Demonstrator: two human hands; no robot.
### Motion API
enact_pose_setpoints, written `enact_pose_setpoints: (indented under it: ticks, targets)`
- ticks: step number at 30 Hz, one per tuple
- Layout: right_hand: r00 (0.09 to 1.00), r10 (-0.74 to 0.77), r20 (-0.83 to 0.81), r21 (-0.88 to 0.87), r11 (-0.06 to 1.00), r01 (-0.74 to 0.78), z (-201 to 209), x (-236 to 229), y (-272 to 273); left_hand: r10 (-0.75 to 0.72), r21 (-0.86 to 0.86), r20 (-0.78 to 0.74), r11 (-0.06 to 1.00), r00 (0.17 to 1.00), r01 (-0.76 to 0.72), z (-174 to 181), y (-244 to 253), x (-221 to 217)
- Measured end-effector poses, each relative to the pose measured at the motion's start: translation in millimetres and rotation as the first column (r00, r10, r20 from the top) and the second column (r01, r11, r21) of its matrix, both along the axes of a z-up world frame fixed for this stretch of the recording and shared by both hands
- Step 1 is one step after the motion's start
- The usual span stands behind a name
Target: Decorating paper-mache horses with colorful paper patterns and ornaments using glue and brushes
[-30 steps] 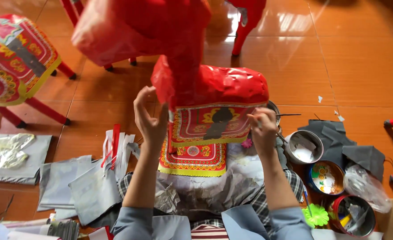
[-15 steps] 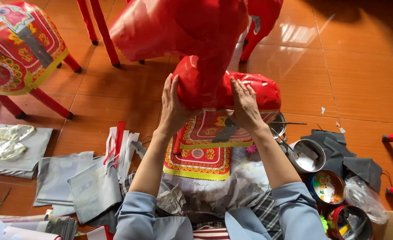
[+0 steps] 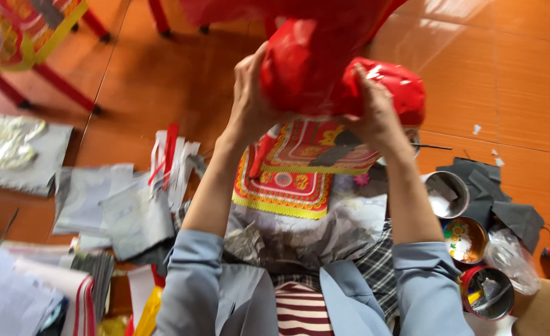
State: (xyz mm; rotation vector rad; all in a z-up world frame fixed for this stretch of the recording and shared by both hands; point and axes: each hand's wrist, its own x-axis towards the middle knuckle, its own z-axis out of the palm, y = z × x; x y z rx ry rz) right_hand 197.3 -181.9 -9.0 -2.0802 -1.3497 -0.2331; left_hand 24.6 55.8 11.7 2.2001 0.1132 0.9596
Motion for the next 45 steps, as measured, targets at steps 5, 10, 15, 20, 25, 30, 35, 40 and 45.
enact_pose_setpoints:
  ticks: [5,10,15,20,25,30,35,40,45]
  targets:
    - [0.997,0.058,-0.059,0.133,0.99,-0.05,49,-26,-24,-0.147,0.095,-0.073,0.984,0.986,0.154,19,34,-28]
    - [0.894,0.108,-0.435,0.303,0.952,0.033,-1,-80,-91,0.176,0.042,-0.244,0.984,0.954,-0.171,-32,99,-118]
    - [0.7,-0.208,-0.684,-0.084,0.975,0.208,-98,-124,-122,0.628,0.046,-0.351,0.753,0.695,-0.657,-228,153,-191]
    - [0.533,-0.433,-0.727,-0.335,0.901,0.275,-160,-142,-131,0.677,0.047,-0.547,0.612,0.492,-0.79,-328,155,-194]
    - [0.516,-0.432,-0.74,-0.41,0.897,0.164,-170,-142,-116,0.623,0.177,-0.605,0.713,0.497,-0.678,-355,172,-140]
    - [0.501,-0.49,-0.713,-0.512,0.852,0.104,-201,-130,-122,0.52,0.402,-0.833,0.805,0.191,-0.437,-345,181,-117]
    - [0.476,-0.532,-0.7,-0.588,0.808,0.039,-155,-137,-70,0.593,-0.084,-0.254,0.774,0.764,-0.628,-245,170,-129]
    - [0.589,-0.247,-0.769,-0.36,0.93,-0.08,-75,-151,9,0.171,-0.545,-0.086,0.816,0.982,-0.19,-66,81,-140]
    - [0.89,0.291,-0.351,0.27,0.942,-0.202,44,-182,82,-0.059,-0.533,0.106,0.84,0.993,0.107,-2,8,-128]
